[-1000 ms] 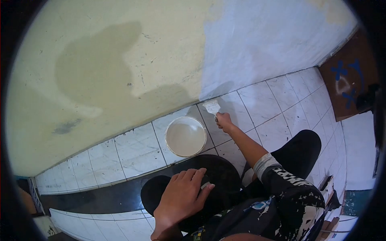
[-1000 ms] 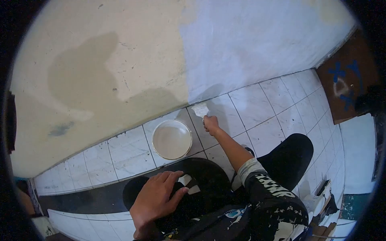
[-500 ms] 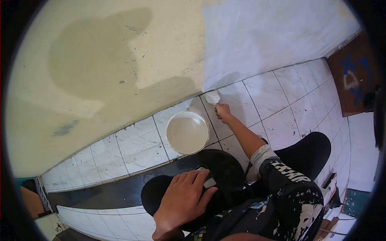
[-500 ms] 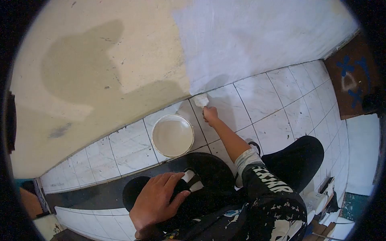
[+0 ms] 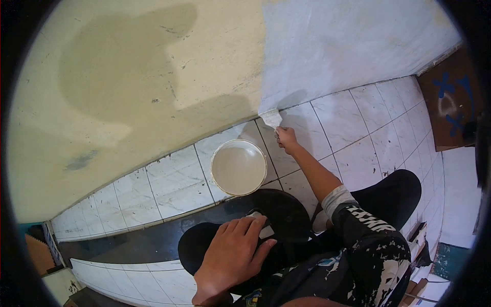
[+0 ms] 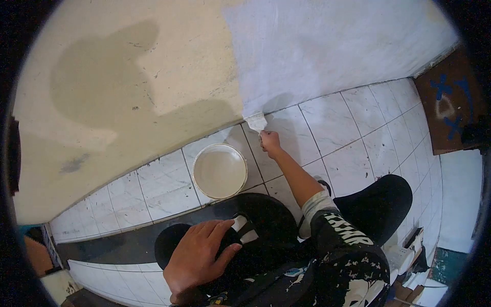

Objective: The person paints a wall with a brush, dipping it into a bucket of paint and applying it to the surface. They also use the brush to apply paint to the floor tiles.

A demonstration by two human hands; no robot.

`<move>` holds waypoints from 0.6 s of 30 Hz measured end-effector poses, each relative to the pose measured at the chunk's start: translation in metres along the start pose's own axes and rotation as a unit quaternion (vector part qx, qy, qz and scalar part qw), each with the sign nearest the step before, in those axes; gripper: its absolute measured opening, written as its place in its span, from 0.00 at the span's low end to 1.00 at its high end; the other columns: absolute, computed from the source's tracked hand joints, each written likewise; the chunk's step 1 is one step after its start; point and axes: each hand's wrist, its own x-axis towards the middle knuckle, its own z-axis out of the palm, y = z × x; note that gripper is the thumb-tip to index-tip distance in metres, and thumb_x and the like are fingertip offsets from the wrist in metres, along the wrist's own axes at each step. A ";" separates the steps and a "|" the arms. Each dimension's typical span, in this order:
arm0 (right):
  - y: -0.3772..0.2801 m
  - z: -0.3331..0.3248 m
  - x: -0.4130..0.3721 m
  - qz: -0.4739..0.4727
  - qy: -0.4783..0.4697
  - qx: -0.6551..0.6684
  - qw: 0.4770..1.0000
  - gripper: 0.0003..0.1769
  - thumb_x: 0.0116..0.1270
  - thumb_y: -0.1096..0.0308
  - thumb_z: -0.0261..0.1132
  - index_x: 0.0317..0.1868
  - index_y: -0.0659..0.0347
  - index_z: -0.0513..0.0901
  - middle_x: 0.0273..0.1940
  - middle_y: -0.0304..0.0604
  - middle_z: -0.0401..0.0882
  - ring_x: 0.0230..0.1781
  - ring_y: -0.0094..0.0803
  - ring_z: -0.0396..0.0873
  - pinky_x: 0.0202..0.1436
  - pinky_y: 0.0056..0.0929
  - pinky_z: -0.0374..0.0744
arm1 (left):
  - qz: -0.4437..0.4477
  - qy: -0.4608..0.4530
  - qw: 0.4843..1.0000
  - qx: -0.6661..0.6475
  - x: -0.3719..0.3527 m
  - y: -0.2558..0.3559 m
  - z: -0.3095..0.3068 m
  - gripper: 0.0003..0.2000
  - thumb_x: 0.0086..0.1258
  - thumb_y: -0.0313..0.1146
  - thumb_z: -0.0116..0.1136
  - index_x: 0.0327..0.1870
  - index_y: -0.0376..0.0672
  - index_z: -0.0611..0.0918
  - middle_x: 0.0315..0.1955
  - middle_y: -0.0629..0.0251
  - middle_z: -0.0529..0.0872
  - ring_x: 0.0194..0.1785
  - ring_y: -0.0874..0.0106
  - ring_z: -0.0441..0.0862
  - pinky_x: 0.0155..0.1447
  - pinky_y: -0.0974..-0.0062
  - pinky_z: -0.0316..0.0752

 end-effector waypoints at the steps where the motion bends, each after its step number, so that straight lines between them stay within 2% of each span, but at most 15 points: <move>1: -0.001 -0.002 -0.006 0.001 0.001 -0.001 1.000 0.12 0.72 0.62 0.58 0.31 0.58 0.74 0.23 0.34 0.70 0.15 0.21 0.63 0.14 0.24 0.56 | 0.000 0.000 1.000 0.006 0.000 0.000 0.000 0.23 0.74 0.43 0.60 0.61 0.36 0.76 0.53 0.49 0.83 0.57 0.53 0.80 0.62 0.60 0.72; 18: 0.001 0.006 0.016 0.050 -0.020 -0.011 0.999 0.10 0.71 0.64 0.58 0.31 0.59 0.74 0.23 0.35 0.70 0.14 0.21 0.62 0.14 0.25 0.56 | 0.000 0.009 1.000 0.016 -0.003 0.002 0.001 0.23 0.74 0.43 0.59 0.62 0.35 0.76 0.53 0.48 0.82 0.57 0.53 0.80 0.63 0.60 0.72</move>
